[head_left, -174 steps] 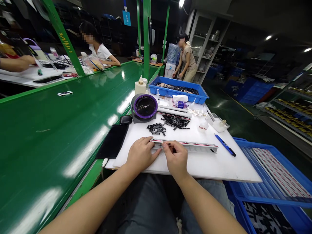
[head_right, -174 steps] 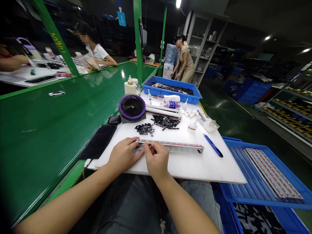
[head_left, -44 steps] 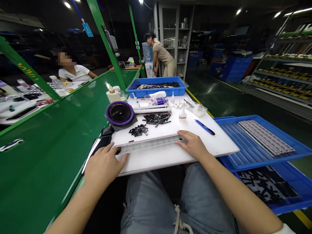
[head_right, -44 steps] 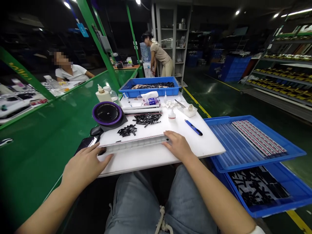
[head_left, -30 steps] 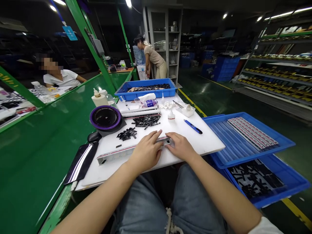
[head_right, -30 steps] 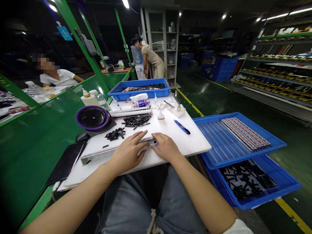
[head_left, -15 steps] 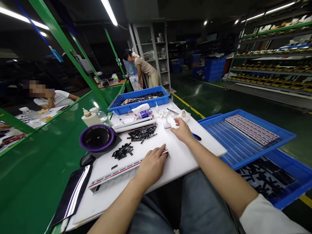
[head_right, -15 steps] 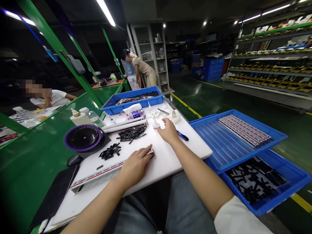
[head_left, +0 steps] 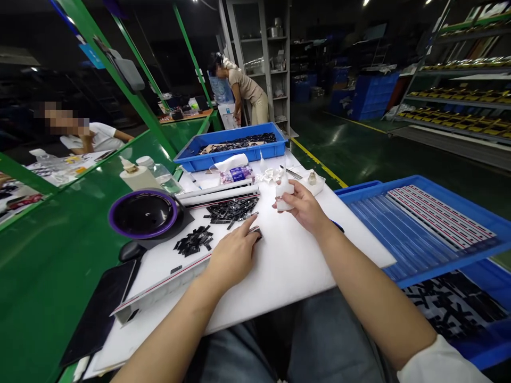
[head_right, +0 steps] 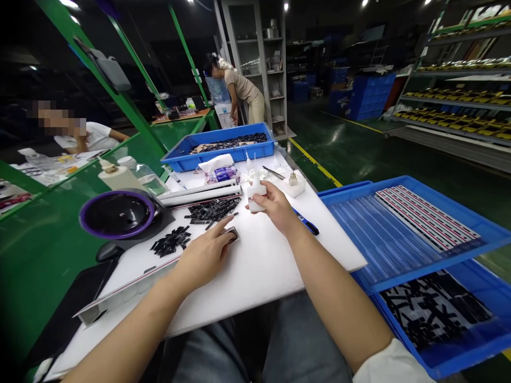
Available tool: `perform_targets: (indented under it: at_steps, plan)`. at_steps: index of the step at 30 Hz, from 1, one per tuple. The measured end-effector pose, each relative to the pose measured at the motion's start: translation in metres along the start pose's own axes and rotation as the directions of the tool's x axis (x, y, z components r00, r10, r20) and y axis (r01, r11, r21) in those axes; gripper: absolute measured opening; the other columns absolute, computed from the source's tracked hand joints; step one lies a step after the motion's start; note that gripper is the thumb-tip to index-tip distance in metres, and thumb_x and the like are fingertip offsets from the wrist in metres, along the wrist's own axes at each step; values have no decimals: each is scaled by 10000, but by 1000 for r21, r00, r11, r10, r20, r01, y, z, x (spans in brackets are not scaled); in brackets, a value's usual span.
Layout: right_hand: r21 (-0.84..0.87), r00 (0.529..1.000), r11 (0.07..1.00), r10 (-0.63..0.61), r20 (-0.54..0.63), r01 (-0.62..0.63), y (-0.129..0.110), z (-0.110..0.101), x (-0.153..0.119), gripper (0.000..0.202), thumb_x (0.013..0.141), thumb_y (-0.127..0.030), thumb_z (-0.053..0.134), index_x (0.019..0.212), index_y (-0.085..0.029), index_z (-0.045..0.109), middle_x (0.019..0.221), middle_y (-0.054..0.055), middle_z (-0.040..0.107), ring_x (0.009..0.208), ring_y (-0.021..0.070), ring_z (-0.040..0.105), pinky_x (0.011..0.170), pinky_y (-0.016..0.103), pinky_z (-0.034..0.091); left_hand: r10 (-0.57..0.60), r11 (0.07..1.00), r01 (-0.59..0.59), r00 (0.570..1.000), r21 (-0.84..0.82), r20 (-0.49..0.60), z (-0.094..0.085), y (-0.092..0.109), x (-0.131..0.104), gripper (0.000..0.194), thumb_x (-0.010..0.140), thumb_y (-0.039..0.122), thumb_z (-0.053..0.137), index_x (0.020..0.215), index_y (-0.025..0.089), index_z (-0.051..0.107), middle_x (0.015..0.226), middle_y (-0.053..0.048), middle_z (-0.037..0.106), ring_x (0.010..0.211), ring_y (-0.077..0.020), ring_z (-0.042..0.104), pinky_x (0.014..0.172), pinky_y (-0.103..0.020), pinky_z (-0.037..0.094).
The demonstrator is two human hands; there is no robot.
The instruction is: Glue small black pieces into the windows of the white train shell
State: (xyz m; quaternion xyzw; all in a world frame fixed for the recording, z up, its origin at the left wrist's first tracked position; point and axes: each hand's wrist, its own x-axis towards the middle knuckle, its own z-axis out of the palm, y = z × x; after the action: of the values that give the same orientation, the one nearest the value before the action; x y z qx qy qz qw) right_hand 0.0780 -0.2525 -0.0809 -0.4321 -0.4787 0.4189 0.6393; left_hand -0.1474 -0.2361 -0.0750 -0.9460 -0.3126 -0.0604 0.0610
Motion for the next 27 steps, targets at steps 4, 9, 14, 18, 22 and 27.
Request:
perform_targets:
  at_steps: [4,9,14,18,22,27]
  plan:
    - [410,990,908,34,135,-87,-17,-1,-13,440,775,-415,678,1145,-281,480,817,-8,643,697,151,614,537,246,426,-37,999,37,999,-18,12,1,1,2,319,885,158,447,1085,216,689,1585,-68,384,1067,-290,689,771,-425,599]
    - [610,985,785,1,174,-109,-20,-3,-15,359,684,-318,718,985,-255,533,613,-30,579,500,103,432,432,190,274,-79,995,82,995,-58,53,-3,0,4,329,930,217,409,1069,261,703,1596,-2,369,1085,-257,686,736,-381,598]
    - [709,994,700,17,104,-87,-19,-5,-14,233,700,-306,732,845,-225,568,597,-21,544,501,85,327,396,163,228,-112,993,113,993,-32,41,-1,4,3,320,920,205,427,1077,268,699,1587,8,386,1102,-256,678,741,-379,597]
    - [728,990,674,44,132,-127,-18,-8,-17,244,702,-348,736,739,-189,555,533,-48,457,456,51,210,353,141,144,-110,994,110,994,16,4,2,10,1,304,925,207,441,1074,244,703,1574,-29,411,1094,-271,679,832,-410,588]
    - [751,996,656,49,69,-84,-17,-7,-15,259,690,-322,761,708,-186,541,540,-52,432,473,50,247,369,139,184,-116,993,116,993,32,3,3,13,0,290,920,203,461,1061,233,714,1559,-50,436,1112,-285,671,878,-425,577]
    - [776,985,622,170,0,-107,-14,-4,-10,272,698,-314,770,790,-206,538,548,-73,374,473,61,281,367,150,157,-127,992,126,992,22,14,3,13,2,296,919,202,464,1065,234,720,1540,-48,463,1137,-282,660,889,-425,574]
